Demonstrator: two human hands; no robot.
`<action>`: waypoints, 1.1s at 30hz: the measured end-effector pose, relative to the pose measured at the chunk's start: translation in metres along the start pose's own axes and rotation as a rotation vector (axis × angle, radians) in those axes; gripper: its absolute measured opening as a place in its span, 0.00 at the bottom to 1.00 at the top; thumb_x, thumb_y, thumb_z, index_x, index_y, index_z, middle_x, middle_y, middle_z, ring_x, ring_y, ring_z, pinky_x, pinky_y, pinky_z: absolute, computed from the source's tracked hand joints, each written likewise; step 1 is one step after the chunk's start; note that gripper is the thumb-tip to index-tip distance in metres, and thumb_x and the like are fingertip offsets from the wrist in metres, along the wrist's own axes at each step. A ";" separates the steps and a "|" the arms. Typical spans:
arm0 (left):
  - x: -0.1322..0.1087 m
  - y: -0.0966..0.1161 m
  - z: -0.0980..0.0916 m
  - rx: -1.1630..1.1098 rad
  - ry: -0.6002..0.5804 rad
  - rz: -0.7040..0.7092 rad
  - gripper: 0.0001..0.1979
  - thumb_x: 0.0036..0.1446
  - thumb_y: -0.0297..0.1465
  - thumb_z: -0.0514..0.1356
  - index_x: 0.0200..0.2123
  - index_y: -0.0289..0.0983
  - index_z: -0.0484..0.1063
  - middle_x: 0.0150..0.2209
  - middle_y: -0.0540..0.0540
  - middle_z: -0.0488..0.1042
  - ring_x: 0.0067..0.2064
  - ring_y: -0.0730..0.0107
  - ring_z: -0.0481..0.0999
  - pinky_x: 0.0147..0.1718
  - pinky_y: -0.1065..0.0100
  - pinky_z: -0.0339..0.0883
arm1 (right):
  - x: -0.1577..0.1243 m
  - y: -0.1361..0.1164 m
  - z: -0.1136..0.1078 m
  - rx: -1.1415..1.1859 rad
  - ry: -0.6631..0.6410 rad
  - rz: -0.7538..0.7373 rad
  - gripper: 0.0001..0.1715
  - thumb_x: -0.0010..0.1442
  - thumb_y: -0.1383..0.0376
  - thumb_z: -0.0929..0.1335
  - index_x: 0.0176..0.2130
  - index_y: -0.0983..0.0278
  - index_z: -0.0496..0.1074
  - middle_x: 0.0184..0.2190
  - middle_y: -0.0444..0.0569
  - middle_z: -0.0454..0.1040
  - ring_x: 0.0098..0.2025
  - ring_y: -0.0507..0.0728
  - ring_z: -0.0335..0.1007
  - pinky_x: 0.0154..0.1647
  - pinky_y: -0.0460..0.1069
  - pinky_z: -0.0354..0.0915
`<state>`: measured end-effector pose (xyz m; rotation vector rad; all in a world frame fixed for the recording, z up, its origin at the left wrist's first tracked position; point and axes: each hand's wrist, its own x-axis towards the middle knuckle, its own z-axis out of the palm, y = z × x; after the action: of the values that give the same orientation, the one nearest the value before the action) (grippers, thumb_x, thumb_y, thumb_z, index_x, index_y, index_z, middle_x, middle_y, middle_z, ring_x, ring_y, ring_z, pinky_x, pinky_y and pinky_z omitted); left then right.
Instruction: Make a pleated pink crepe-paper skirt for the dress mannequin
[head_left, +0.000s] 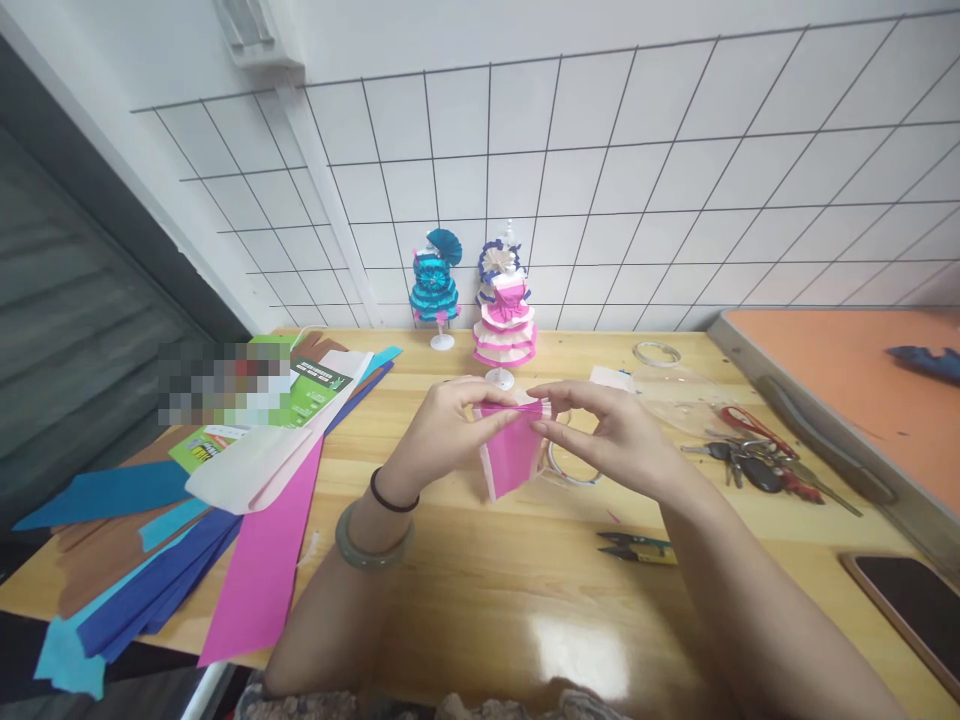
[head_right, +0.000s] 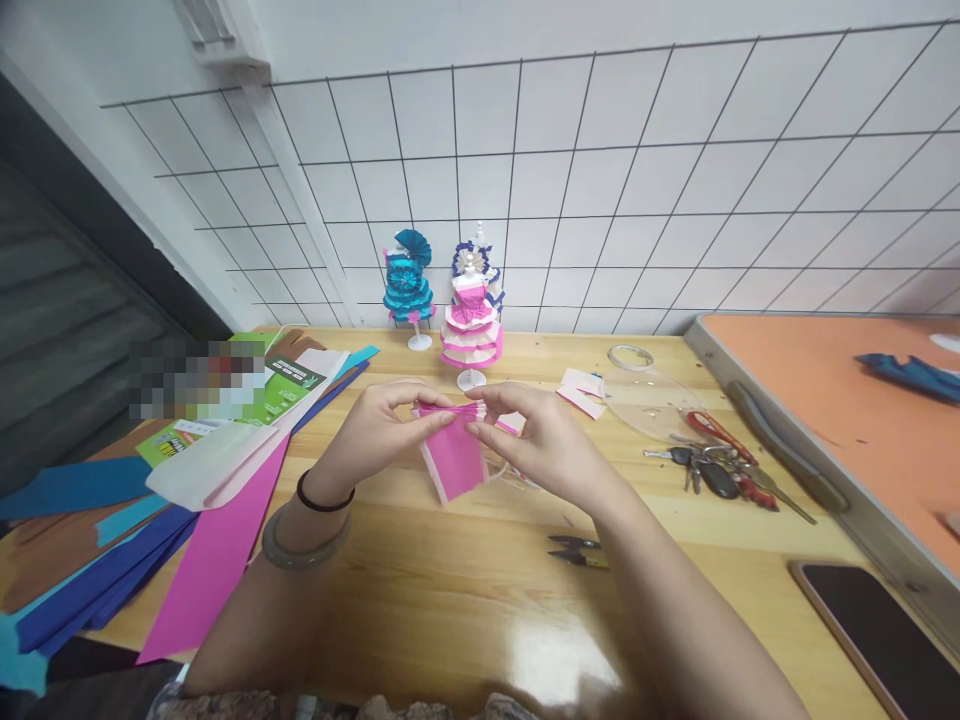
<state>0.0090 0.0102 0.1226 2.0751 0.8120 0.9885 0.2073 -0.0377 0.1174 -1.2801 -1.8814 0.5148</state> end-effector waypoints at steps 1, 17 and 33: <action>0.000 0.000 0.000 0.005 -0.001 -0.003 0.07 0.53 0.33 0.60 0.34 0.39 0.77 0.35 0.47 0.77 0.37 0.67 0.74 0.39 0.66 0.67 | 0.000 0.000 0.000 0.002 0.004 0.005 0.21 0.56 0.55 0.67 0.47 0.62 0.72 0.36 0.51 0.77 0.37 0.57 0.73 0.40 0.53 0.68; -0.001 -0.003 -0.005 0.012 -0.039 -0.037 0.08 0.54 0.34 0.60 0.36 0.39 0.77 0.36 0.47 0.78 0.39 0.66 0.75 0.39 0.66 0.67 | 0.002 -0.003 -0.005 0.045 -0.007 0.019 0.15 0.58 0.56 0.65 0.39 0.61 0.76 0.38 0.51 0.78 0.39 0.58 0.73 0.41 0.53 0.68; -0.003 0.002 0.004 0.019 -0.073 0.014 0.10 0.53 0.29 0.59 0.40 0.38 0.70 0.39 0.47 0.75 0.41 0.69 0.73 0.43 0.69 0.65 | 0.001 -0.001 -0.001 0.045 -0.063 -0.057 0.10 0.59 0.61 0.65 0.38 0.60 0.76 0.35 0.48 0.77 0.37 0.56 0.73 0.39 0.51 0.67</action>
<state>0.0114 0.0058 0.1217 2.1229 0.7729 0.9110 0.2074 -0.0373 0.1186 -1.1902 -1.9413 0.5709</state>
